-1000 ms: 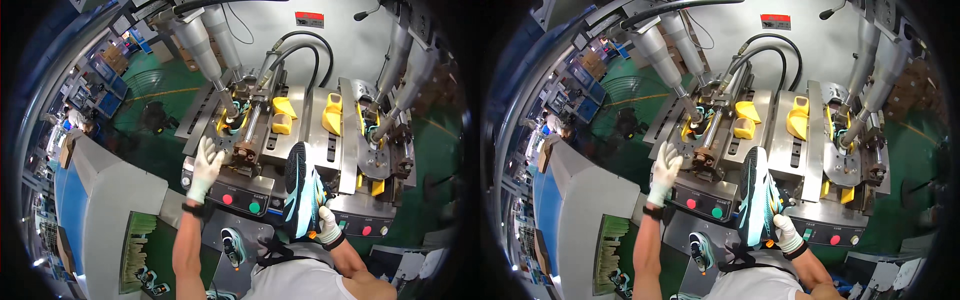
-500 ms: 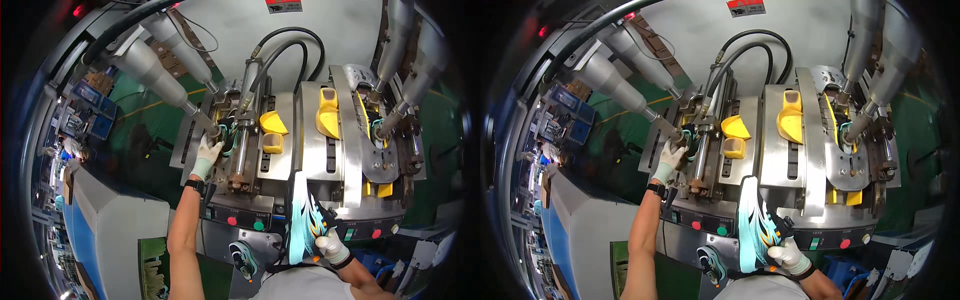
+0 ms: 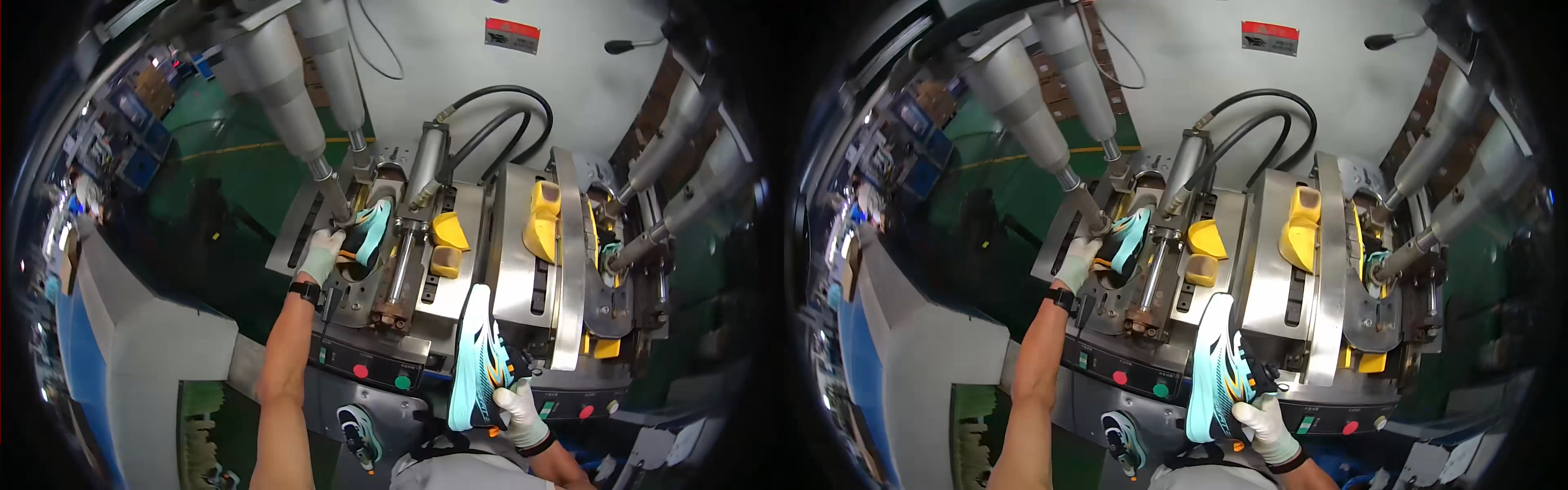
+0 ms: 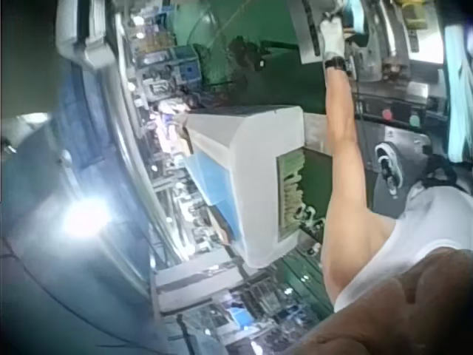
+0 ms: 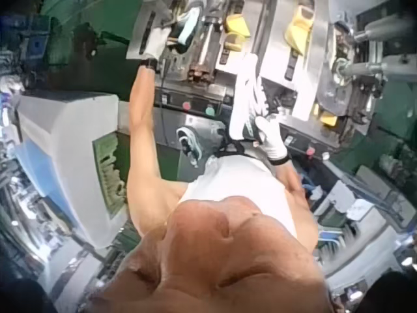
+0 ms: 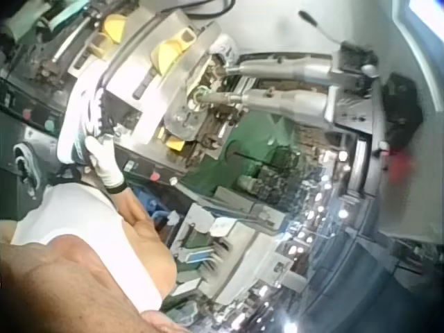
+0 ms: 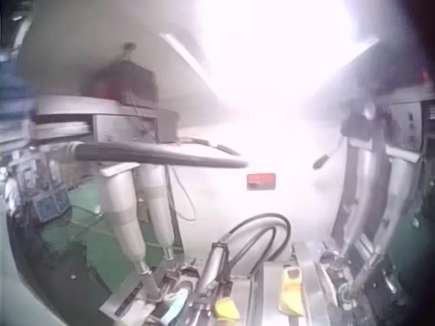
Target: Operating a sole-pressing or lasting machine to attach soles to shoe uppers and feeding them into a heat tunnel.
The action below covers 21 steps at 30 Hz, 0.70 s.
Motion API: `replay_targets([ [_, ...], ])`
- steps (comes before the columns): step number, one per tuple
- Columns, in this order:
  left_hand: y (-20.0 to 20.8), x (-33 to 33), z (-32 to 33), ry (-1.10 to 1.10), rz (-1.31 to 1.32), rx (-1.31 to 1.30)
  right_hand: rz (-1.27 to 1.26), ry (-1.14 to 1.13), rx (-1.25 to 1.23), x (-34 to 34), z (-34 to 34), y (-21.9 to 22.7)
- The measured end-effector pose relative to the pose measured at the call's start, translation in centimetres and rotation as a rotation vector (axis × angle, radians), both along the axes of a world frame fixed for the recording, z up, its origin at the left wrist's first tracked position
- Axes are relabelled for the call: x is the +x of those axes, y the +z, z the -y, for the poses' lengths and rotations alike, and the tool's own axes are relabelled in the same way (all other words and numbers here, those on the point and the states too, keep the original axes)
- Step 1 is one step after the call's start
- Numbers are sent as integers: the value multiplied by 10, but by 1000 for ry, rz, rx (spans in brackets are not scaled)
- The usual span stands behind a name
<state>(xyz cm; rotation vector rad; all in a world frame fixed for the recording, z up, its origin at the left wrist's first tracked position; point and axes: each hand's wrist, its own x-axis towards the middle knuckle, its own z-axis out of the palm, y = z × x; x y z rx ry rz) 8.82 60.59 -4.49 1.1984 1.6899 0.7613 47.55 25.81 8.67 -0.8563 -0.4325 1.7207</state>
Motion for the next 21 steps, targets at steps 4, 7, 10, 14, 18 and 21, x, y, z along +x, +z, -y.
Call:
replay_targets([
  [4, 82, -2, 125, -3, 230, 293, 103, 62, 55, -33, -13, 23],
  [7, 89, -19, 206, 59, 195, 474, 85, 51, 116, -74, -53, 28],
  [10, 90, -50, 299, 195, 32, 480, 10, 278, 81, -122, -132, 24],
  [14, 84, -76, 411, 323, 50, 326, 354, 432, -80, -186, -264, -5],
  [18, 25, -84, 495, 459, 7, 257, 1103, 170, 55, -207, -384, -116],
  [21, -4, -80, 540, 528, -8, 93, 1538, -294, -324, -232, -420, -176],
])
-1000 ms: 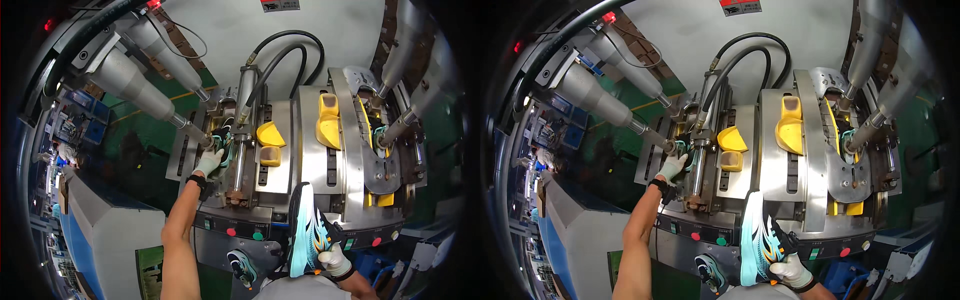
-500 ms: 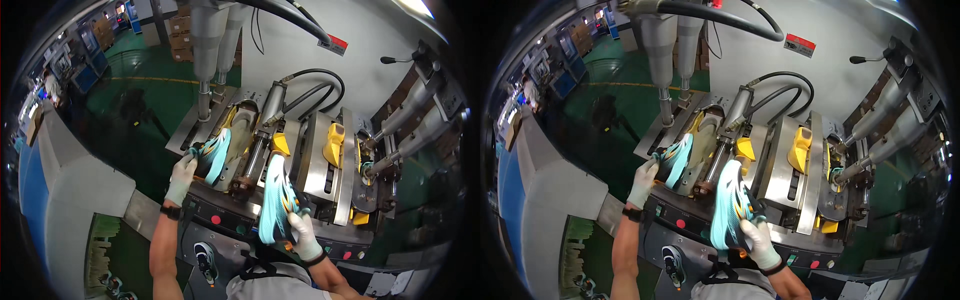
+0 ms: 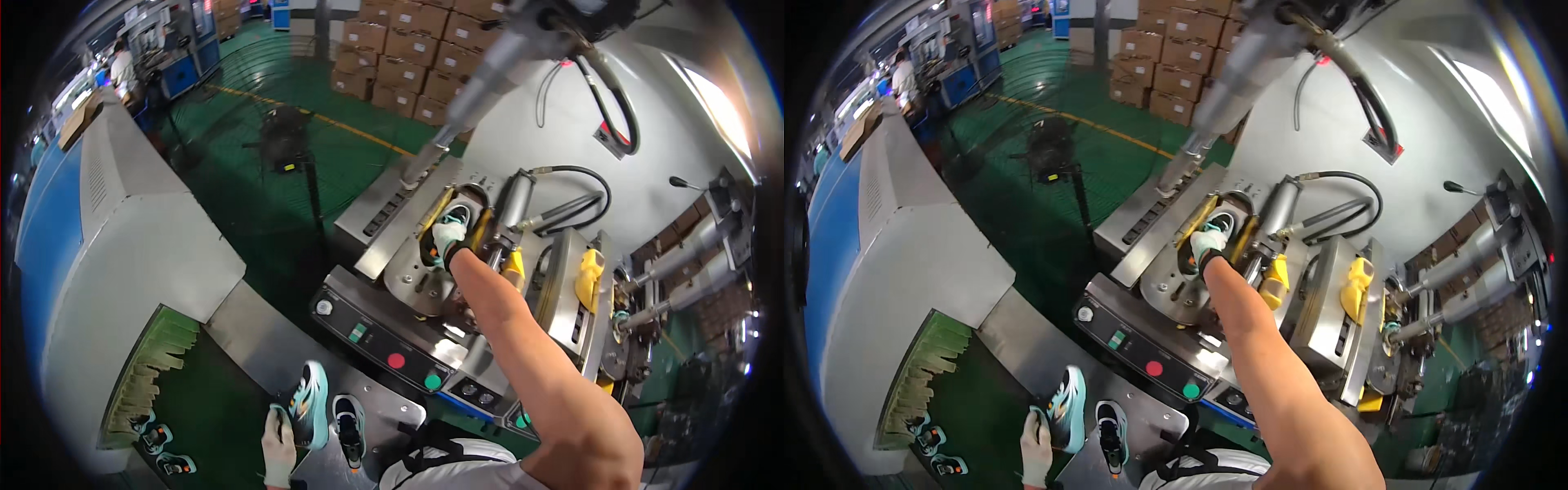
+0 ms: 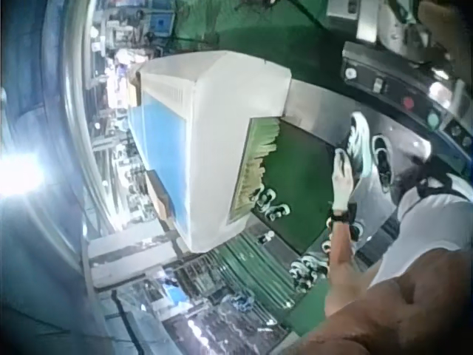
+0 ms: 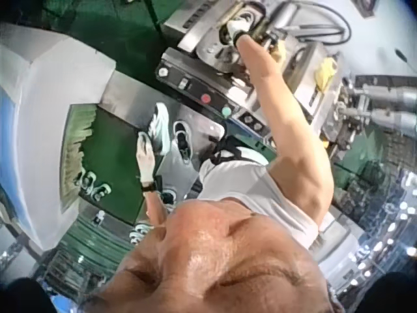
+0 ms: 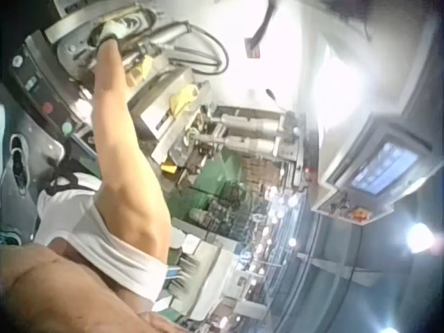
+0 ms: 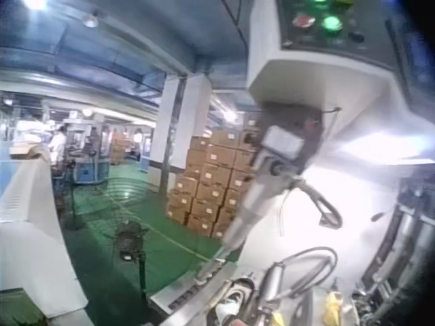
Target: Operating a sole-pressing or lasting machine to attach soles to shoe uppers and feeding them into a heat tunnel.
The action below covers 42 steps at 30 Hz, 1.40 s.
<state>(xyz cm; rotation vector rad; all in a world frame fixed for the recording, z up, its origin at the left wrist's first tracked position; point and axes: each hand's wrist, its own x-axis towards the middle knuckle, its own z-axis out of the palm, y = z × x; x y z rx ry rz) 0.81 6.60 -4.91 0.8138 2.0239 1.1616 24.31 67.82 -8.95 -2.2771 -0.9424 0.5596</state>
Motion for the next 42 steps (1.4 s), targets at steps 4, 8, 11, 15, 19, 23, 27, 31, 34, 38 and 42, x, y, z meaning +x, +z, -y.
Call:
replay_targets([
  [4, 17, 44, 72, 102, -104, -338, 104, 581, -119, -27, 8, 6],
  [8, -79, 103, 123, 231, -128, -364, 1041, 1283, -56, 1, -14, 6],
  [11, -104, 125, 100, 142, -166, -44, 1138, 1598, 87, 53, -44, 24],
  [15, -98, 110, 94, 190, -104, -248, -476, 878, 30, -4, 61, 76],
  [19, -145, 114, 133, 253, -170, -232, -590, 1120, 354, -16, 328, 130],
  [23, -152, 114, 113, 230, -158, -154, 593, 1526, 197, 70, 425, 12],
  [27, -174, 118, 119, 124, -240, -133, 681, 1549, 87, 81, 442, -27],
  [31, -161, 112, 115, 56, -212, -81, 241, 1542, 95, 71, 498, -68],
  [34, -169, 100, 106, 41, -144, -30, -225, 1226, -240, 6, 569, -123],
  [38, -193, 71, 133, 170, 66, 26, -137, 937, -181, -75, 625, -74],
  [42, -156, 20, 111, 66, 401, 50, -768, 567, -230, -40, 600, -94],
])
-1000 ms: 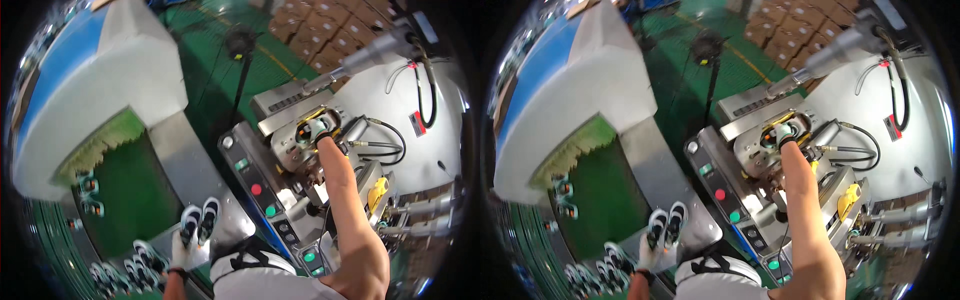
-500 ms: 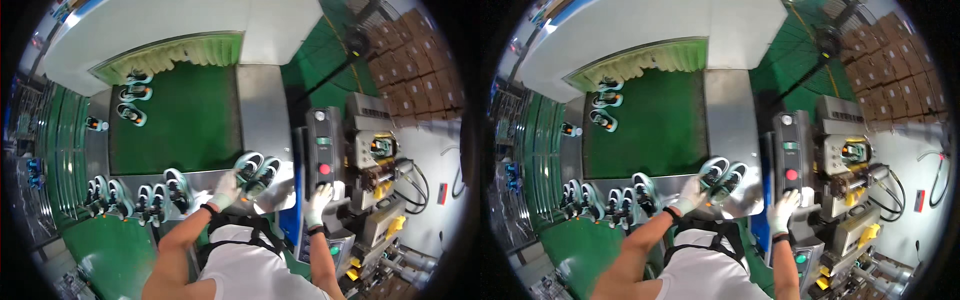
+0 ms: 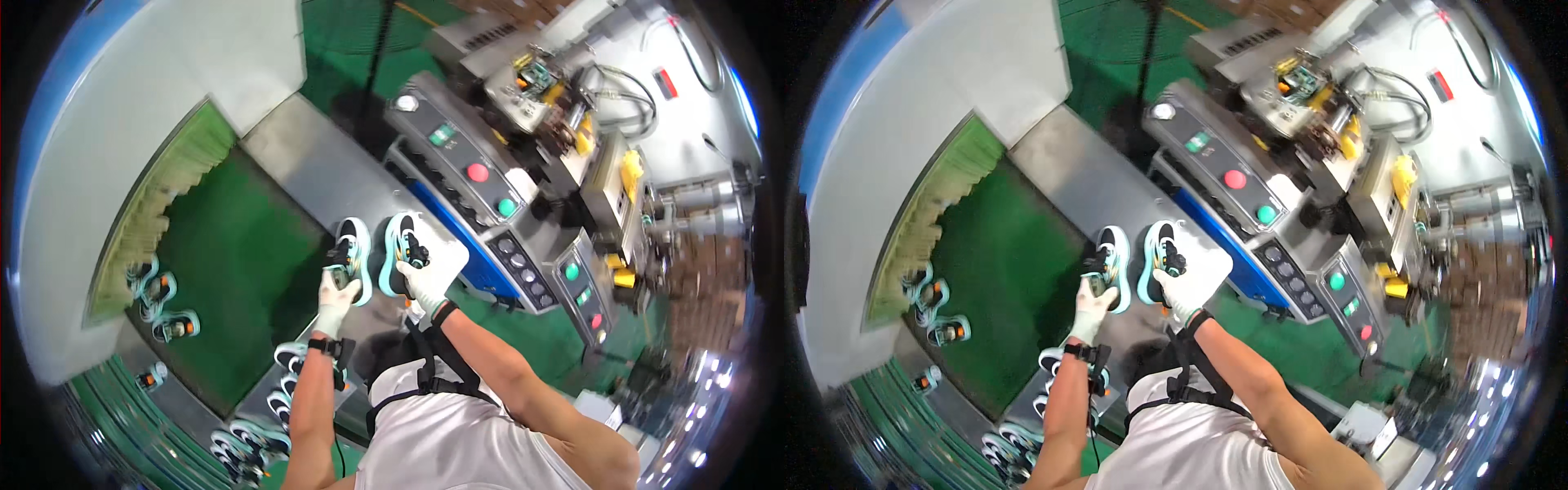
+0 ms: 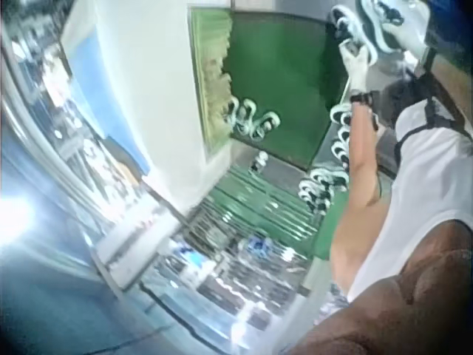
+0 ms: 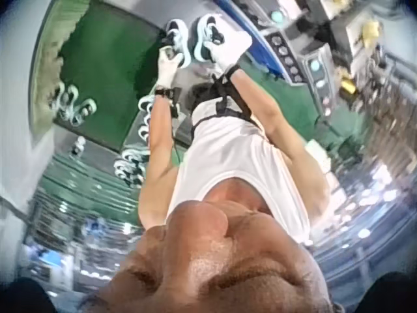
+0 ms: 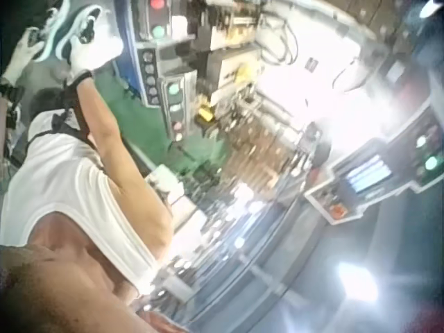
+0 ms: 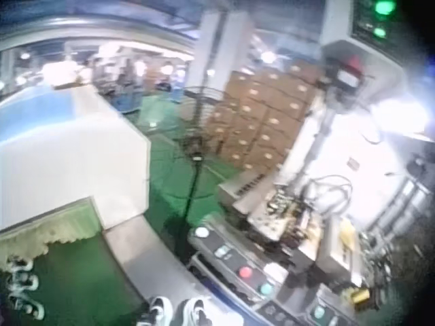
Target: Operating a sole-pressing or lasting machine to attach soles to shoe uppers and feeding them into a heat tunnel.
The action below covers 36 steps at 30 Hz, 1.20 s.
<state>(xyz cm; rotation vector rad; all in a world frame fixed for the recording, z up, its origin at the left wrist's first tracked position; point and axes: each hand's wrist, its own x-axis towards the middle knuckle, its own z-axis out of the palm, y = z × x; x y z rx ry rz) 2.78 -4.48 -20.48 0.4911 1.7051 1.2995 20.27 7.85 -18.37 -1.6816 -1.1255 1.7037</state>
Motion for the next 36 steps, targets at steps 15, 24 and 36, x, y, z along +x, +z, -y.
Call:
replay_targets([
  [15, 141, 287, -79, -1389, 56, 293, -353, -1171, 263, 294, 180, 133],
  [24, 267, 598, 27, -2026, 416, 515, 165, -2021, 759, 465, 416, 235],
  [36, 182, 942, 191, -2149, 94, 1044, 1258, -2100, -201, 690, 566, 181],
])
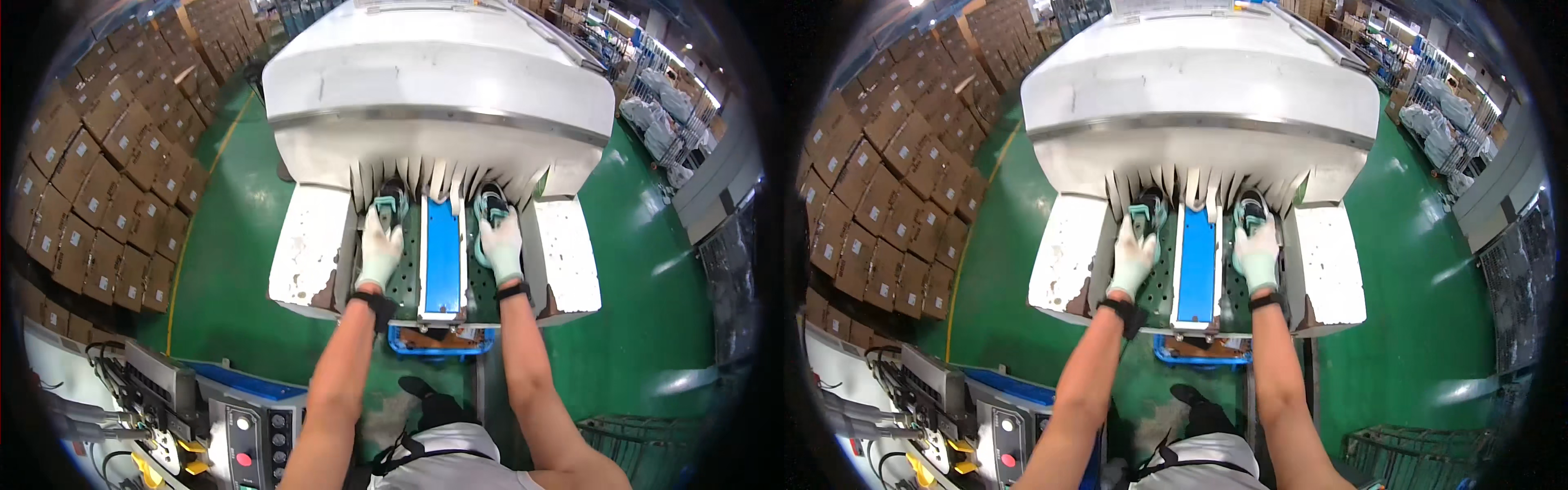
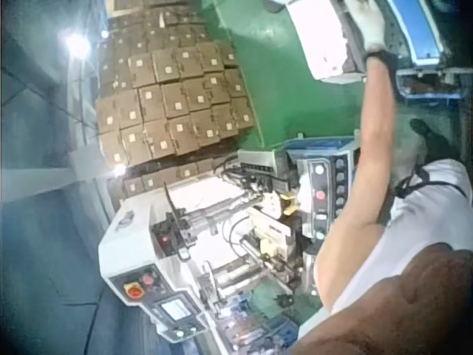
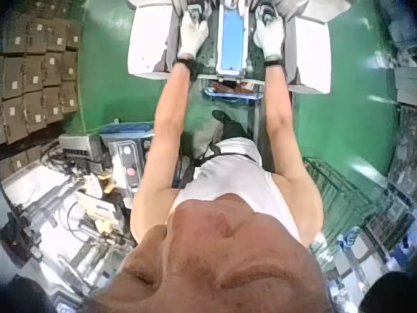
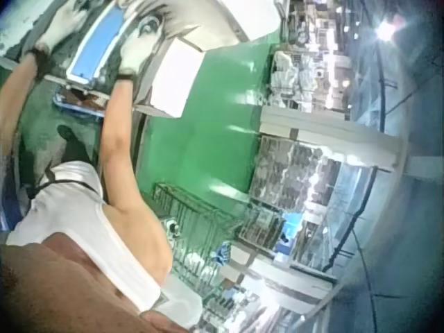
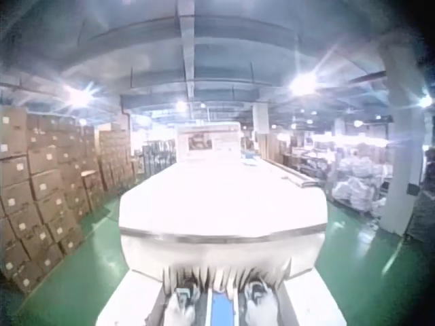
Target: Operating a sole-pressing or lasting machine to attach soles to shoe uppers and feeding them into a heat tunnel.
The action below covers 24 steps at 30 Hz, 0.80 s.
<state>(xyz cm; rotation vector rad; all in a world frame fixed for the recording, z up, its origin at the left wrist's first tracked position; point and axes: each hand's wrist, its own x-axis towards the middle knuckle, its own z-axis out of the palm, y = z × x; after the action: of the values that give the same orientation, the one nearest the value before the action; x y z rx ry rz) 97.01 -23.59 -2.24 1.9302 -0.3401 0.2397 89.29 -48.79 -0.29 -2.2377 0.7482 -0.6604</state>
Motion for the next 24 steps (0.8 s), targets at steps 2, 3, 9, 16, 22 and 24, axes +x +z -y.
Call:
replay_targets([
  [2, 23, 12, 2, -17, -157, 117, -146, -22, 86, 23, 3, 21],
  [3, 20, 6, -4, 20, -94, 156, -107, -10, 50, 27, -2, 24],
  [9, -11, -185, -137, -56, -192, 108, 392, 673, 257, -62, -162, 41],
  [16, -112, -585, -292, 901, -931, 115, -539, 1495, 810, -196, -317, -115],
  [22, -179, -1037, -155, 2704, -404, -437, -964, 1929, 329, -295, -408, -183],
  [24, -200, -1098, -57, 2941, -584, -452, -1036, 2039, 50, -306, -420, -189],
])
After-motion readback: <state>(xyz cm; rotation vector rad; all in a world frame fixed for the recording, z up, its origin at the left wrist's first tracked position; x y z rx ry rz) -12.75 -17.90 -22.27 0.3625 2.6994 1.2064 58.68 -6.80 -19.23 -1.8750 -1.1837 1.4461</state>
